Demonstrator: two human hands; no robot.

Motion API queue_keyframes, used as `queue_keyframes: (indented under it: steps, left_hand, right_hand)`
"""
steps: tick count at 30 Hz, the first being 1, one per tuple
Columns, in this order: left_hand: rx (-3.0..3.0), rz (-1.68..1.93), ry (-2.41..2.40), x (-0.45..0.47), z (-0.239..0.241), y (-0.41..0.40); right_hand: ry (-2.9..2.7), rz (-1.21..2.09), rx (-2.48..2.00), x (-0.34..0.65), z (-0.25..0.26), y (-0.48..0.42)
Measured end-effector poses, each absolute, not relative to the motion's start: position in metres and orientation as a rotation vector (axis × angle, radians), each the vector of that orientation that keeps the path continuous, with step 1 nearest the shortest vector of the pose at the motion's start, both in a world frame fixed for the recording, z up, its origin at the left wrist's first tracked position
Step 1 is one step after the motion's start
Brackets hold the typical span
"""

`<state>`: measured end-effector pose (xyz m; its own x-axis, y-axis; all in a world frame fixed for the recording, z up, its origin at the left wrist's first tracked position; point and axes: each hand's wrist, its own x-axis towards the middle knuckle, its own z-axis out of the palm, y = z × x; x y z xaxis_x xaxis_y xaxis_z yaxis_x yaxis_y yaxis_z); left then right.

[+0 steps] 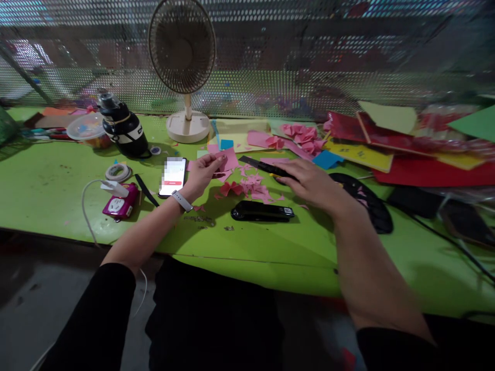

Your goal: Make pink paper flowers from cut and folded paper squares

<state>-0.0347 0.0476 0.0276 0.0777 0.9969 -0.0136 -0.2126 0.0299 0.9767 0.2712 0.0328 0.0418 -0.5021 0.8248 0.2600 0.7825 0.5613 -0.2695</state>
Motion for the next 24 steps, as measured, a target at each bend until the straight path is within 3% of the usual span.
queue_keyframes:
  steps: [24]
  left_hand:
    - [1.040,1.197,0.984,-0.030,0.031,0.041]
  right_hand:
    - [-2.532,0.127,-1.228,0.261,0.045,0.028]
